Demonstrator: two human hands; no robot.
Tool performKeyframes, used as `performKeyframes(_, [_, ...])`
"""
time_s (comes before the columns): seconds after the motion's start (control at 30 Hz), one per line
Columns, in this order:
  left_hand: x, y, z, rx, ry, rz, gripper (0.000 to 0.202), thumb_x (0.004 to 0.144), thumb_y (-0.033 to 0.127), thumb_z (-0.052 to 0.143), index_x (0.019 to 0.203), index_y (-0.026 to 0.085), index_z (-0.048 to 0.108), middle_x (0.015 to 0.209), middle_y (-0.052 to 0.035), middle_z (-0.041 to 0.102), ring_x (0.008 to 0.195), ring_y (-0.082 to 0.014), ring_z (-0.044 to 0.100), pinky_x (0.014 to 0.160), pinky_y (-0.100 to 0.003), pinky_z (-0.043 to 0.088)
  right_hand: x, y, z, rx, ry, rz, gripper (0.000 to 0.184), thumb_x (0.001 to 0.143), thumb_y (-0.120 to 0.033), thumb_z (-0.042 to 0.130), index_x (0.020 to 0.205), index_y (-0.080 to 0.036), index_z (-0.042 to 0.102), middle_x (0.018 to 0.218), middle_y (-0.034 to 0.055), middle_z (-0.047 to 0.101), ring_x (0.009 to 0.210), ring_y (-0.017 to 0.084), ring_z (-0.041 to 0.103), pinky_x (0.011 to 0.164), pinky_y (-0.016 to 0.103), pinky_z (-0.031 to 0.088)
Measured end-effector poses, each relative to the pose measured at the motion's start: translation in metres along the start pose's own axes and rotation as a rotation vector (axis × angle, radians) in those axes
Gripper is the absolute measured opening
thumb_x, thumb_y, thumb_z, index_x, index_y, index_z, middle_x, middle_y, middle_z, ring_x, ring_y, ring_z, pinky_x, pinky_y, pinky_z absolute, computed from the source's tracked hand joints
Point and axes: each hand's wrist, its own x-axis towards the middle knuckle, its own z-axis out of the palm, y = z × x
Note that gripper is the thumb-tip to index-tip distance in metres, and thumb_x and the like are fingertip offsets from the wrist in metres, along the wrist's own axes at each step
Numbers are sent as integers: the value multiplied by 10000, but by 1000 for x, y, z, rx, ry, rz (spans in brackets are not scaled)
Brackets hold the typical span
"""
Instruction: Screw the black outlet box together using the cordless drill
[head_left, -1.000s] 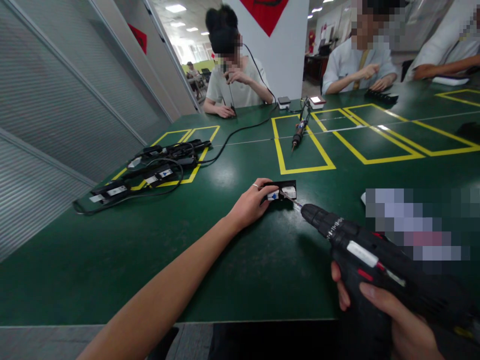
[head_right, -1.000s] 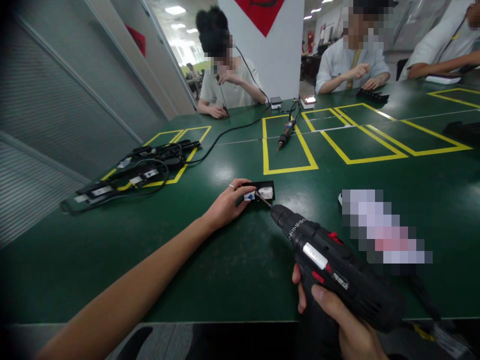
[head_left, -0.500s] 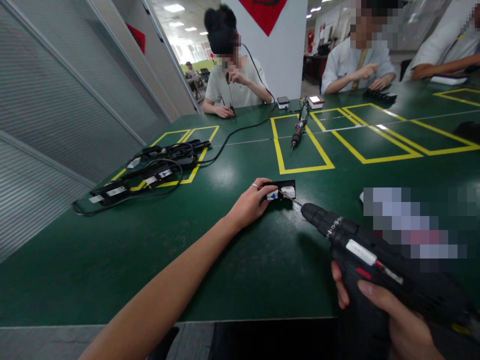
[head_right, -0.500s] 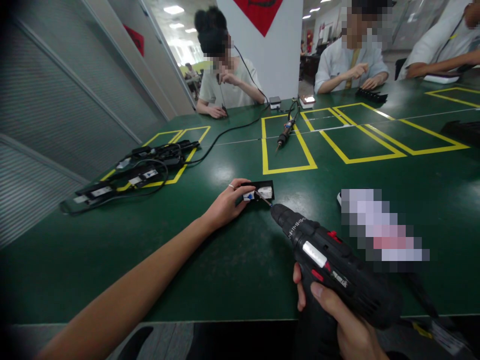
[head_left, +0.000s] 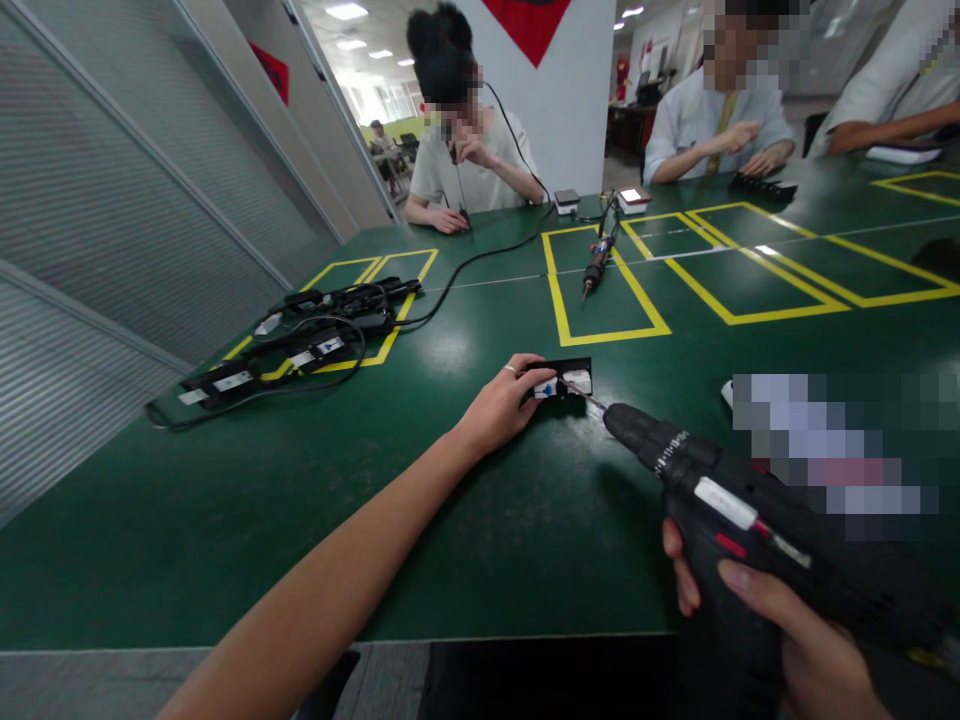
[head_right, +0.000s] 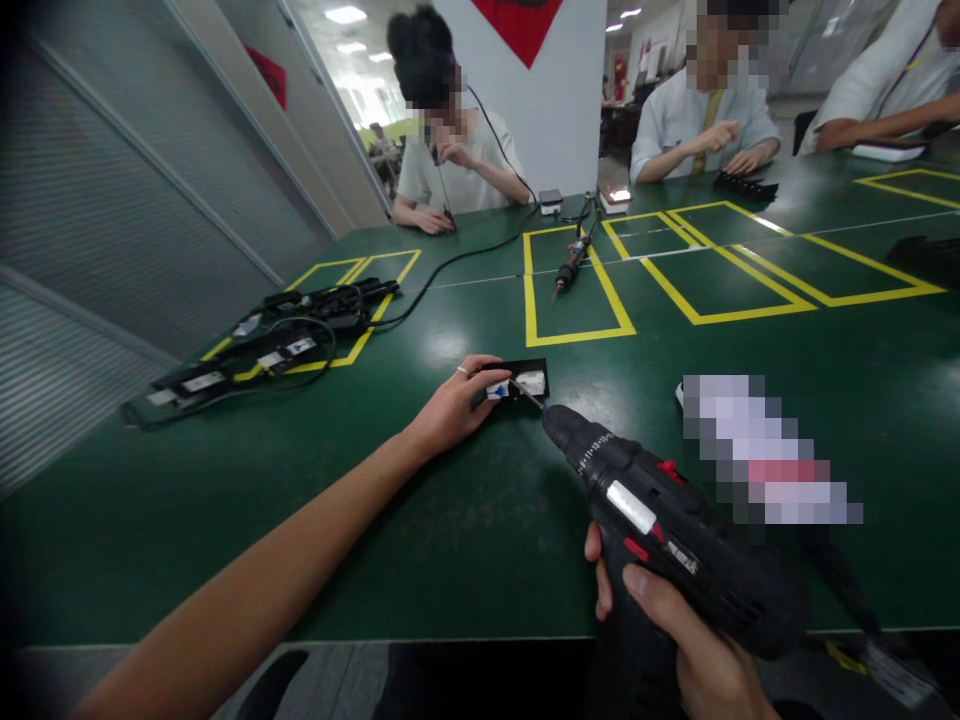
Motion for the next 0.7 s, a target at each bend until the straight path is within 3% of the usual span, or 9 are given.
performKeyframes(0.7, [0, 2, -1, 9, 1, 0, 432, 830, 81, 541, 1232, 234, 504, 1307, -74, 446, 1178, -216, 511, 1014, -423, 470, 0, -3, 2, 42, -7, 6, 203, 903, -307, 461, 1036, -243, 600, 949, 50, 644, 662, 204, 584, 639, 366, 457])
